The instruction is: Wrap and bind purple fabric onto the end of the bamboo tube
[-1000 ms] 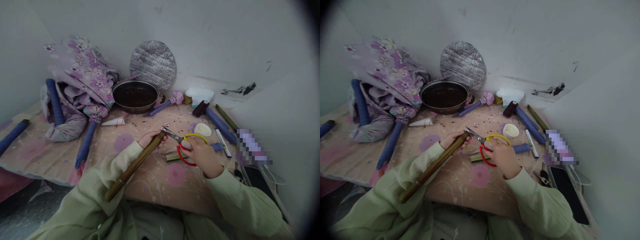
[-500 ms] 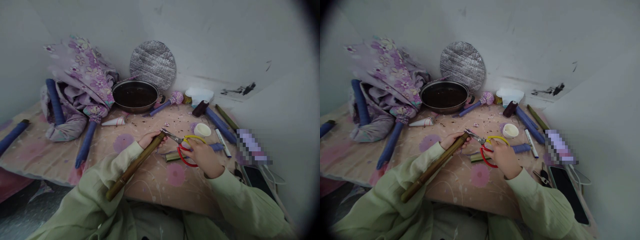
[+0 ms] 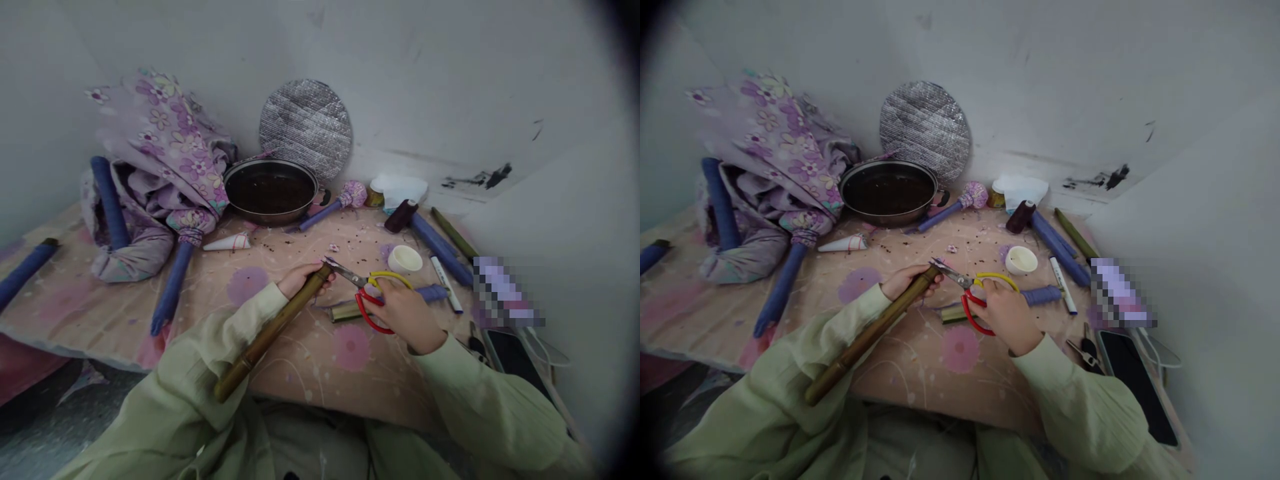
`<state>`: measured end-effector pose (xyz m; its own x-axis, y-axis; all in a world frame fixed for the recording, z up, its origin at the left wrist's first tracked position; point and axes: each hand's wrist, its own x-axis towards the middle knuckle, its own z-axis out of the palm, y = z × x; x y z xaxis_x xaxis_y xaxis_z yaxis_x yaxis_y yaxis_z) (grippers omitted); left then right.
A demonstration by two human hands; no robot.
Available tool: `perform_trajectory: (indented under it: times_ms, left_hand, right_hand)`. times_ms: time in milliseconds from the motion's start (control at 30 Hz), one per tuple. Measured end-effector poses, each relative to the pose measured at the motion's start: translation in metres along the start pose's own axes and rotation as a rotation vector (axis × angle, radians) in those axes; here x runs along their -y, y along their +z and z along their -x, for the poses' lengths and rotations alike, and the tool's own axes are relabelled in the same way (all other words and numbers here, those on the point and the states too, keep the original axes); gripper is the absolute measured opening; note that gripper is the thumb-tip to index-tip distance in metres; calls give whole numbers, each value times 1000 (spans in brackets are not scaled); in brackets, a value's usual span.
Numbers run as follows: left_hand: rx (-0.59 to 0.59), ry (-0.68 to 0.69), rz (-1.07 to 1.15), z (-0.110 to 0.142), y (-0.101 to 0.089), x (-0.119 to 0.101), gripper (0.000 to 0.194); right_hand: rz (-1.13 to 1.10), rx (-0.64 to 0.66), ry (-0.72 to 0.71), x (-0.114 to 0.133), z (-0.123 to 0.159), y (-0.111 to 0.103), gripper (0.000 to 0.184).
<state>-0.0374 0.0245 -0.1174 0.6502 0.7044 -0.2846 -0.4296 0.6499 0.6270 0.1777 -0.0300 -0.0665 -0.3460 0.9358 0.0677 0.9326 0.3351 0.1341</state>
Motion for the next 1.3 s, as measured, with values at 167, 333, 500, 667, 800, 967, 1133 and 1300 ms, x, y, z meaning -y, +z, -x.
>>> perform_trajectory:
  times_ms: [167, 333, 500, 667, 800, 967, 1133, 1300]
  left_hand:
    - [7, -12, -6, 0, 0, 2, 21]
    - [23, -30, -7, 1, 1, 3, 20]
    - [41, -37, -15, 1, 1, 4, 20]
    - [65, -54, -34, 0, 1, 6, 20]
    - [89, -74, -50, 1, 3, 8, 23]
    - [92, -66, -53, 1, 5, 9, 23]
    - [85, -48, -60, 2, 4, 6, 24]
    - [56, -4, -68, 2, 2, 6, 25]
  right_hand:
    - [58, 27, 47, -1, 0, -3, 42]
    - [102, 58, 73, -3, 1, -7, 35]
    - [130, 78, 82, -3, 3, -12, 30]
    - [108, 103, 67, -6, 4, -13, 24]
    - [-48, 81, 22, -13, 3, -3, 20]
    - [-200, 92, -33, -16, 1, 7, 12]
    - [-161, 200, -6, -10, 4, 3, 27]
    - [-51, 275, 5, -5, 8, -4, 42]
